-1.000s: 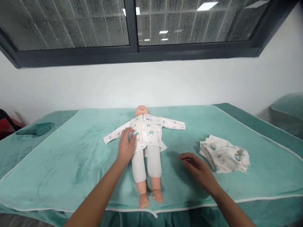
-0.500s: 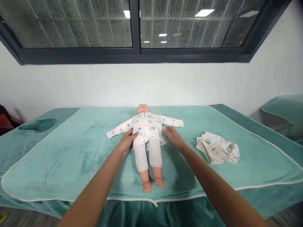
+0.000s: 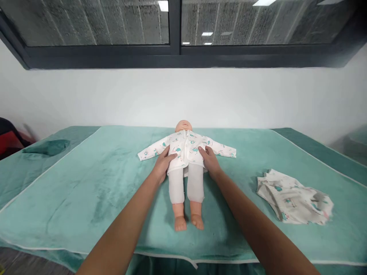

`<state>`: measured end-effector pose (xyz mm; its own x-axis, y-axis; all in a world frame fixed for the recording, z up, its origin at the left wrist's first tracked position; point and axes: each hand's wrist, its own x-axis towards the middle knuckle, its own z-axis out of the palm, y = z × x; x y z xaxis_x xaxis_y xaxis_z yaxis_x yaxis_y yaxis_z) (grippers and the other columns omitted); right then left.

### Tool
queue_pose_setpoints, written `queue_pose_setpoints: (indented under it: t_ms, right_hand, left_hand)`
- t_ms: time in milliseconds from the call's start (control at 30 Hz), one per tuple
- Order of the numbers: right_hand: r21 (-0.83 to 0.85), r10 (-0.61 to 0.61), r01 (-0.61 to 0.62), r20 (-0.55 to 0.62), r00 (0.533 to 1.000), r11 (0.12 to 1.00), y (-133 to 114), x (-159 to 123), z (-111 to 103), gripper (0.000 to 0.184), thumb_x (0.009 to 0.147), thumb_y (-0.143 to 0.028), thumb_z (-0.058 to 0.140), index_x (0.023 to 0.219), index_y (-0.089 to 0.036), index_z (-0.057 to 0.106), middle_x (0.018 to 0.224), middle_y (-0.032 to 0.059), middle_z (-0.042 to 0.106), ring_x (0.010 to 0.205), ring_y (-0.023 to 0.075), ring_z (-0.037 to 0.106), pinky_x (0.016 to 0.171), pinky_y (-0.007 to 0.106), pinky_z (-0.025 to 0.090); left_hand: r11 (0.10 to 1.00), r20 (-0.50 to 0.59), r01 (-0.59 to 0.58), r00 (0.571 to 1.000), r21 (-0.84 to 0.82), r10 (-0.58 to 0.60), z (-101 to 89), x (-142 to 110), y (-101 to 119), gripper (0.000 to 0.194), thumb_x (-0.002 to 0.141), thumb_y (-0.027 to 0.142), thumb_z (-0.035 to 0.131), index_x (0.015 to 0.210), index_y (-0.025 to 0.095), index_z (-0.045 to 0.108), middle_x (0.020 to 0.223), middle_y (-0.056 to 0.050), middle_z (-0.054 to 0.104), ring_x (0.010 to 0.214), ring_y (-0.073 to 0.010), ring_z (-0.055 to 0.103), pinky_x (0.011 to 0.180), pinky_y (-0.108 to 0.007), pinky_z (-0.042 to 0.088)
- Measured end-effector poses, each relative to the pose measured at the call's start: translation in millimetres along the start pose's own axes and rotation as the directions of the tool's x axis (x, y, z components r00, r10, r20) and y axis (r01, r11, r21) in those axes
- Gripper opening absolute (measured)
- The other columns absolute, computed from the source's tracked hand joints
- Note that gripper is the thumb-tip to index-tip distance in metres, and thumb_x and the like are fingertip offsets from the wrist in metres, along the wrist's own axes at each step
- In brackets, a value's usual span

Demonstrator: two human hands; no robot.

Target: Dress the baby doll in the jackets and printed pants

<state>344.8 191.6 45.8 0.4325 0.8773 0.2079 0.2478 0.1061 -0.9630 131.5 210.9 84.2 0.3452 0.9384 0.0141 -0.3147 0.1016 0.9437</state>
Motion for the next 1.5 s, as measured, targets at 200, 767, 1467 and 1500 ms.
queue_pose_setpoints:
  t_ms: [200,767,1467,1500]
  right_hand:
    - [-0.19,0.069,-0.076,-0.045,0.997,0.979,2.4,-16.9,-12.9,0.038,0.076,-0.051,0.056,0.097,-0.02,0.061,0.087,0.0066,0.068,0.086,0.0271,0.062,0.082,0.043,0.045]
    - [-0.872,-0.217,0.03,-0.089,0.972,0.489,47.4,11.2,-116.6,0.049,0.085,-0.034,0.049,0.129,-0.012,0.055,0.118,0.0224,0.057,0.107,0.0345,0.051,0.092,0.046,0.039]
    - [-0.518,-0.351,0.292,-0.017,0.936,0.804,-3.5,41.8,-36.5,0.036,0.088,-0.033,0.042,0.115,-0.018,0.06,0.114,0.0128,0.062,0.097,0.0237,0.058,0.086,0.039,0.047]
    - [-0.484,-0.318,0.282,0.007,0.948,0.829,-14.8,45.4,-22.5,0.036,0.089,-0.038,0.042,0.112,-0.018,0.062,0.111,0.0116,0.064,0.094,0.023,0.058,0.086,0.038,0.047]
  left_hand:
    - [0.997,-0.094,-0.057,0.994,0.043,0.061,-8.9,2.4,-13.4,0.061,0.076,0.036,0.073,0.134,0.024,0.057,0.144,-0.008,0.052,0.13,-0.0295,0.051,0.108,-0.043,0.042]
    - [-0.189,-0.087,0.182,0.902,0.965,0.422,-99.7,-3.3,10.8,0.049,0.091,0.02,0.04,0.14,0.022,0.045,0.138,-0.016,0.049,0.122,-0.0345,0.044,0.095,-0.048,0.039]
    - [-0.104,-0.213,0.301,0.842,0.948,0.496,-154.1,43.6,15.5,0.038,0.087,0.013,0.041,0.117,0.019,0.063,0.113,-0.014,0.058,0.105,-0.0298,0.053,0.083,-0.038,0.04]
    - [-0.086,-0.225,0.307,0.835,0.948,0.502,-155.4,44.3,15.4,0.039,0.086,0.012,0.041,0.119,0.019,0.062,0.114,-0.014,0.059,0.106,-0.0299,0.052,0.084,-0.038,0.04]
